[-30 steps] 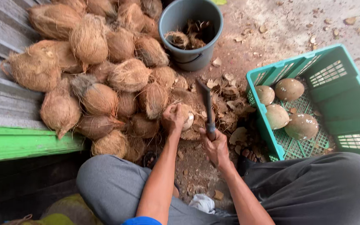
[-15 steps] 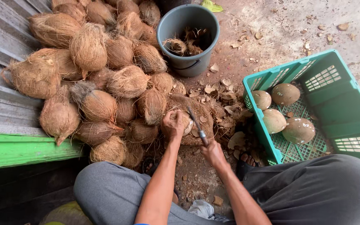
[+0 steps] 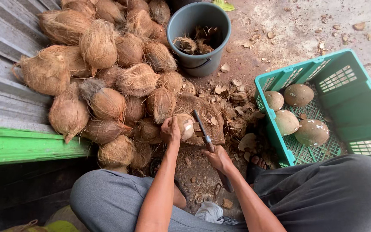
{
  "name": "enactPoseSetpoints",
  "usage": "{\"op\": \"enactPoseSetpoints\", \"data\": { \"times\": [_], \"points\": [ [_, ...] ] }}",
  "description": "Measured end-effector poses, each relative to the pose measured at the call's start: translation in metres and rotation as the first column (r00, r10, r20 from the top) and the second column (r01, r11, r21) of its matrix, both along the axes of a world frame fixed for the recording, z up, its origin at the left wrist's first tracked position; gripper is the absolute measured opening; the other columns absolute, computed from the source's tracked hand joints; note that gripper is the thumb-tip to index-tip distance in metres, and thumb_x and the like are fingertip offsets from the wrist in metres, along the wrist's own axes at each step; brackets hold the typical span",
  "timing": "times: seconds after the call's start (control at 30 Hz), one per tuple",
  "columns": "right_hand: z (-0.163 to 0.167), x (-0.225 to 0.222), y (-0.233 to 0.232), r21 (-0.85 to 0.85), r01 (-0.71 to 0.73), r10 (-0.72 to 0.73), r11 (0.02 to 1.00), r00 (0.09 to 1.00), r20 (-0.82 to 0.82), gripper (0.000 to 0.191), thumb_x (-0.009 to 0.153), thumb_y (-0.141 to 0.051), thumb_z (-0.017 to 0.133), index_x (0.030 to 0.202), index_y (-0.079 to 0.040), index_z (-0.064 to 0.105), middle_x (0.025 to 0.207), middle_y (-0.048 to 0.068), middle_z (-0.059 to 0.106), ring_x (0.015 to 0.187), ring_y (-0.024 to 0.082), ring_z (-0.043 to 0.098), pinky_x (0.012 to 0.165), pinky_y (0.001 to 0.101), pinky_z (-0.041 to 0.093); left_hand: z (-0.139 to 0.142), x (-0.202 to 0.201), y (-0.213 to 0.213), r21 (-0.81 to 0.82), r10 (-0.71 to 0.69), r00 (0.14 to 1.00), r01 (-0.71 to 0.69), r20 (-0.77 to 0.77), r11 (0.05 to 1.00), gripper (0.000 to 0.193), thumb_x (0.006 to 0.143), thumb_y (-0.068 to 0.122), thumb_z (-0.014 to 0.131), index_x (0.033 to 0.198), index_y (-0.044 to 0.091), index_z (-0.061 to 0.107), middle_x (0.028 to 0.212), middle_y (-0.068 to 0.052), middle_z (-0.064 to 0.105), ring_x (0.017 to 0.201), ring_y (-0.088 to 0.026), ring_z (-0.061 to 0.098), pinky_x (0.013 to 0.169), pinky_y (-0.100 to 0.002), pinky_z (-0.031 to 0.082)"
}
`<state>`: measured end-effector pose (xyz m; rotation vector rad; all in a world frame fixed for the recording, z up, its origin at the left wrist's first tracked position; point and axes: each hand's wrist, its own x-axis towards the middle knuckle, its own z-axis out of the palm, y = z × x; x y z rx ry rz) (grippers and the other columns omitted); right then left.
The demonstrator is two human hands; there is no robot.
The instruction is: The person sits on the ground and uses a machete to chop the husk off coconuts one at a time, working over a wooden block. Husked coconuts are placed into a green plastic crate, while discarded husk pieces are tossed aside and some are dropped into a bucket.
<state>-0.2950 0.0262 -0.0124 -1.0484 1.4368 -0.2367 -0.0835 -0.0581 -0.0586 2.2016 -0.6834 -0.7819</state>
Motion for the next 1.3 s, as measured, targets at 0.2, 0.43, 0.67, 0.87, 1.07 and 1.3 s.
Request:
{"op": "enactPoseSetpoints", "data": {
  "times": [0.2, 0.43, 0.67, 0.87, 1.07, 1.3],
  "points": [
    [0.017, 0.007, 0.005, -0.148, 0.085, -0.073, 0.985, 0.993, 0.089, 0.034, 0.097, -0.034, 0.064, 0.078, -0.006, 0.06, 0.051, 0.002, 0.051, 0.04, 0.015, 0.049, 0.041, 0.0364, 0.04, -0.009, -0.005, 0.007, -0.323, -0.058, 0.998, 0.056, 0.004, 0.945, 0.056, 0.084, 0.065, 0.062, 0.101, 0.012, 0.064, 0.097, -0.009, 0.068, 0.088, -0.023, 0.065, 0.071, -0.042, 0.052],
    [0.03, -0.009, 0.001, -0.259, 0.093, -0.104, 0.961, 0.994, -0.029, 0.039, 0.098, -0.038, 0.067, 0.082, -0.003, 0.063, 0.056, 0.0, 0.051, 0.047, 0.012, 0.048, 0.044, 0.0348, 0.04, 0.001, -0.014, -0.004, -0.141, -0.216, 0.964, 0.238, 0.152, 0.961, 0.054, 0.088, 0.067, 0.056, 0.105, 0.017, 0.066, 0.097, -0.005, 0.07, 0.08, -0.018, 0.064, 0.071, -0.036, 0.051],
    [0.029, 0.0, 0.005, -0.173, 0.159, -0.158, 0.972, 0.987, 0.021, 0.029, 0.098, -0.034, 0.064, 0.093, -0.007, 0.075, 0.062, 0.0, 0.058, 0.048, 0.012, 0.045, 0.044, 0.0353, 0.04, 0.001, -0.028, -0.009, -0.034, -0.175, 0.984, 0.177, 0.044, 0.984, 0.048, 0.093, 0.066, 0.051, 0.092, 0.019, 0.064, 0.077, -0.007, 0.063, 0.064, -0.019, 0.052, 0.061, -0.041, 0.041],
    [0.042, -0.003, 0.006, -0.342, 0.257, -0.22, 0.904, 0.965, 0.143, 0.024, 0.097, -0.027, 0.063, 0.103, -0.007, 0.077, 0.066, -0.001, 0.063, 0.049, 0.007, 0.049, 0.044, 0.0289, 0.042, -0.009, -0.031, -0.015, -0.123, -0.113, 0.982, 0.132, 0.15, 0.984, 0.047, 0.091, 0.063, 0.054, 0.084, 0.017, 0.063, 0.076, 0.0, 0.062, 0.062, -0.014, 0.053, 0.056, -0.033, 0.041],
    [0.027, 0.01, 0.0, -0.172, 0.258, -0.246, 0.951, 0.965, 0.092, 0.018, 0.101, -0.023, 0.062, 0.095, -0.008, 0.069, 0.068, 0.0, 0.063, 0.046, 0.011, 0.044, 0.043, 0.033, 0.039, -0.007, -0.037, -0.008, -0.107, -0.146, 0.982, 0.159, 0.122, 0.981, 0.06, 0.097, 0.067, 0.052, 0.088, 0.009, 0.06, 0.079, -0.008, 0.06, 0.064, -0.022, 0.051, 0.057, -0.039, 0.044],
    [0.037, -0.003, -0.007, -0.139, 0.123, -0.134, 0.983, 0.988, -0.076, 0.024, 0.099, -0.027, 0.062, 0.086, -0.007, 0.068, 0.065, 0.003, 0.06, 0.048, 0.012, 0.047, 0.044, 0.0335, 0.043, 0.005, -0.042, -0.009, -0.214, -0.115, 0.957, 0.175, 0.267, 0.961, 0.048, 0.093, 0.06, 0.054, 0.091, 0.014, 0.066, 0.079, -0.002, 0.065, 0.065, -0.017, 0.058, 0.054, -0.036, 0.046]
  ]
}}
